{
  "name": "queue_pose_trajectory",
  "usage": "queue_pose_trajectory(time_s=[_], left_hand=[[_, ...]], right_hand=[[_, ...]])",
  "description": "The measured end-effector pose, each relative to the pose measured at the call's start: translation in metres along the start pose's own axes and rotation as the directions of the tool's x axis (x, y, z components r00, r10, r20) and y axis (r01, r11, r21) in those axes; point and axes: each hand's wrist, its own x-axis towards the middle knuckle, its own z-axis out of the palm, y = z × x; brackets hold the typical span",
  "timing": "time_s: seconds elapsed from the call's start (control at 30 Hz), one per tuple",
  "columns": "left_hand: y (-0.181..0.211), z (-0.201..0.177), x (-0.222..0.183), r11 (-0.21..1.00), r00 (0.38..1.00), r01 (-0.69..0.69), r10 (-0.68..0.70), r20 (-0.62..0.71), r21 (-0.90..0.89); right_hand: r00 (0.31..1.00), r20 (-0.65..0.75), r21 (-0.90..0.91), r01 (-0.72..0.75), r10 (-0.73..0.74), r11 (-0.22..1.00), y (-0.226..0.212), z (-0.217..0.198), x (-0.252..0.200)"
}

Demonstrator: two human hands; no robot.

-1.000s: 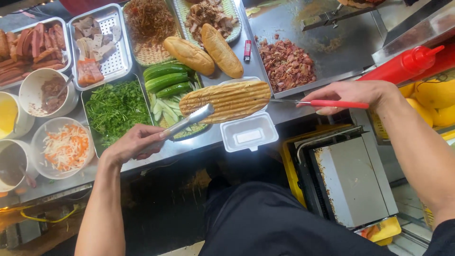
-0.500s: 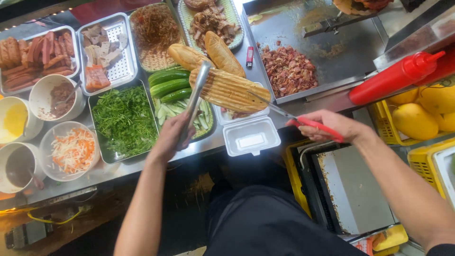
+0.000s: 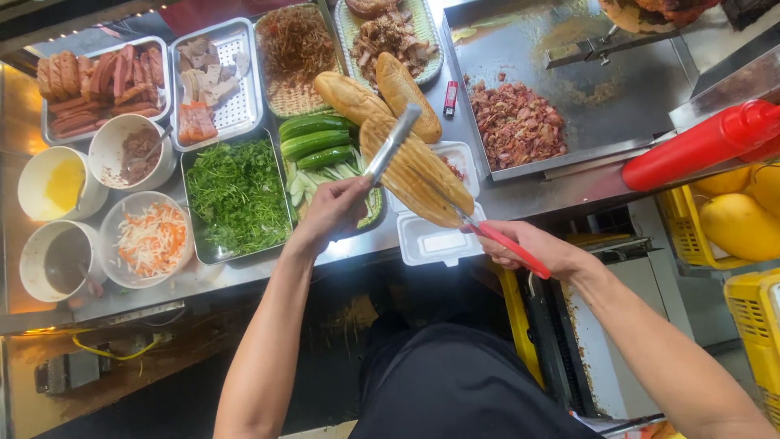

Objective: Assembling a takeaway food container with various meats, vegetables, and sliced toasted bread.

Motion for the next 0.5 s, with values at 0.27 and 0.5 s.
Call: queue_pose_trajectory(time_s=[0.27, 0.5], left_hand=[[-0.008, -0.002, -0.009, 0.996, 0.996, 0.033, -0.025, 0.086, -0.088], [-0.011, -0.010, -0.005, 0.995, 0.998, 0.053, -0.051, 0.030, -0.086]], right_hand=[[0.994, 0.075, 0.124, 0.065, -0.075, 0.990, 0.020, 0.017, 0.032], [0.995, 0.089, 0.091, 0.032, -0.040, 0.995, 0.007, 0.021, 0.033]])
